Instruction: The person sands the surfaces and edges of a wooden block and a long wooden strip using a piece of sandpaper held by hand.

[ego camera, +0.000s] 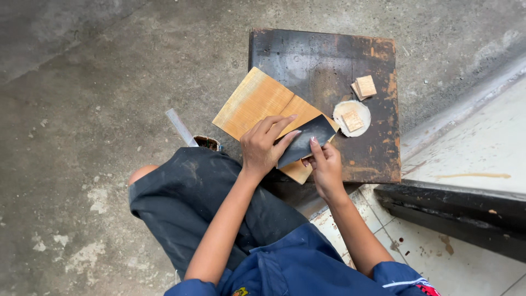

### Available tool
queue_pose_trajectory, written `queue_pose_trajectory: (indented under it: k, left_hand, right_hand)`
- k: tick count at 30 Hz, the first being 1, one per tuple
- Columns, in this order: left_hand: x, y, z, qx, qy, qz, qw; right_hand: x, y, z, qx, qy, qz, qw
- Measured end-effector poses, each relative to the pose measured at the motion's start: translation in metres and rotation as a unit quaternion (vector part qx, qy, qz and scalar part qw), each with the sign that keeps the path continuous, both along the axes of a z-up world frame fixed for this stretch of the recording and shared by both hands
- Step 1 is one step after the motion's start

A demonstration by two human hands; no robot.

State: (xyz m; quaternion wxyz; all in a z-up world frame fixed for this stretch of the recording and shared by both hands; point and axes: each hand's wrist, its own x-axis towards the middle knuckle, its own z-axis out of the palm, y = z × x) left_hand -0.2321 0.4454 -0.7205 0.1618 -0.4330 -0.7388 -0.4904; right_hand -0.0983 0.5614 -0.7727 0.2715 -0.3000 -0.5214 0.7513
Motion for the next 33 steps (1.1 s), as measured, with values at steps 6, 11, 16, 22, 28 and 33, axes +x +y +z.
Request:
queue_pose_trajectory:
  k: [6,11,16,22,28,33]
  left_hand:
    - [0.032,-0.007,-0.027,0.001,0.308,0.121,0.944]
    - [0.054,-0.009,-0.019,-0.001,0.087,0.058,0.995]
    - [0.065,-0.011,-0.038,0.064,-0.279,-0.017,0.958]
    - [0.065,-0.017,-0.076,0.228,-0.47,-0.159,0.838]
    - [0.055,-0.035,-0.036,0.248,-0.521,-0.15,0.803]
    - [0.063,-0.035,-0.112,0.292,-0.553,-0.14,0.768]
  right_hand:
    - [0.003,-0.017,0.019,-0.004,0.014,-0.074,0.997]
    - [0.018,-0.004,-0.083,0.008,0.043,-0.119,0.992]
    - [-0.005,-0.057,0.006,0.113,-0.001,-0.142,0.983]
    - [-0.004,-0.055,-0.019,0.394,0.058,-0.045,0.916]
    - [-0.016,-0.052,-0.019,0.52,0.138,0.003,0.843]
    - [-0.02,-0.06,-0.013,0.519,0.124,0.001,0.846]
